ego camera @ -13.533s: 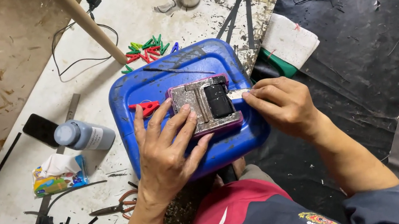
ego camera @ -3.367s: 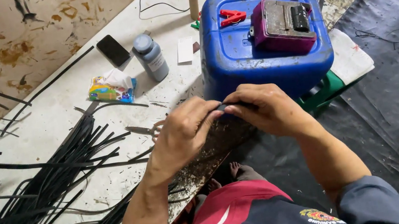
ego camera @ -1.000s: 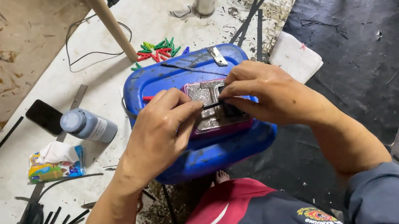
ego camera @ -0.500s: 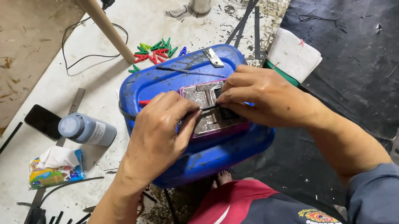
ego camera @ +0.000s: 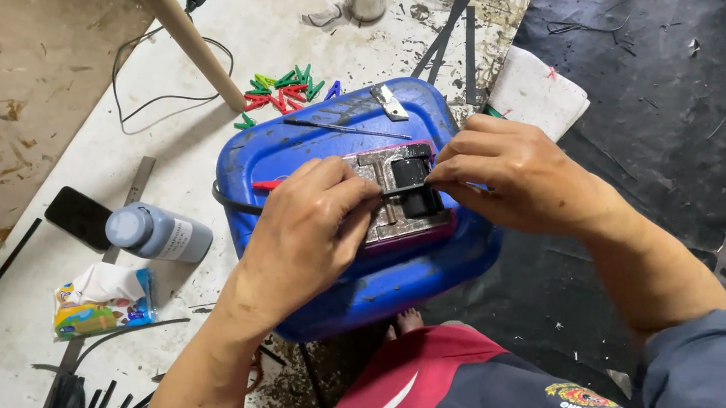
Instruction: Applying edge paint to long leather strips and hanging them on a rack to dry.
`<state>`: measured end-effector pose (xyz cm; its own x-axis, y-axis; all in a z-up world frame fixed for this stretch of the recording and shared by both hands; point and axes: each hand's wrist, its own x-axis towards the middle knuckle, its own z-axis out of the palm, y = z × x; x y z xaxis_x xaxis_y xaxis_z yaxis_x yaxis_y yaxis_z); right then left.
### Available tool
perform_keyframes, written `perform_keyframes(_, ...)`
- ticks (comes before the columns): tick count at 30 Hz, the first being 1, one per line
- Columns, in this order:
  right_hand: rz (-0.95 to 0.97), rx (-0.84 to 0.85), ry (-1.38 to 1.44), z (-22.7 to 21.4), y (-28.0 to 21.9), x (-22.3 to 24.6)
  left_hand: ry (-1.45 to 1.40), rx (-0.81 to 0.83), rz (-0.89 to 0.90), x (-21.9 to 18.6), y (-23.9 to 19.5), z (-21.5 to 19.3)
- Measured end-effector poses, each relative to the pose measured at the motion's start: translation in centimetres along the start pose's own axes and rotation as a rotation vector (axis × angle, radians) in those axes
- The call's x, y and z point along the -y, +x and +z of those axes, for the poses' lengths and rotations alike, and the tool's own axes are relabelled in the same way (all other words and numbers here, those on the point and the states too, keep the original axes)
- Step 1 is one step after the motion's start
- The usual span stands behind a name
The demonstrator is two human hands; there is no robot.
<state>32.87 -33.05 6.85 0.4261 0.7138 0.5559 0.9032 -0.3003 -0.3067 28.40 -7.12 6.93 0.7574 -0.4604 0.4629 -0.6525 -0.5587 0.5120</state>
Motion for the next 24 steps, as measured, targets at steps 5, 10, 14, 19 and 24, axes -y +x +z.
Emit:
perform_keyframes(5, -0.007, 0.001, -0.071, -0.2, -0.1, -0.1, -0.005, 0.031, 0.04, 0.4, 0.2, 0.4)
perform_keyframes(10, -0.042, 0.011, -0.12, 0.3, 1.1, 0.6, -0.009, 0.048, 0.042, 0.2, 0.4, 0.4)
perform_keyframes(14, -0.095, -0.031, -0.127, 1.6, 1.1, 0.4, -0.003, 0.064, 0.051, 0.1, 0.5, 0.6)
perform_keyframes(19, -0.089, -0.019, -0.194, 0.7, -0.1, 0.2, -0.007, 0.064, 0.057, 0.3, 0.2, 0.7)
perform_keyframes(24, -0.051, -0.023, -0.259, -0.6, -1.9, -0.7, -0.032, 0.06, 0.052, 0.2, 0.2, 0.3)
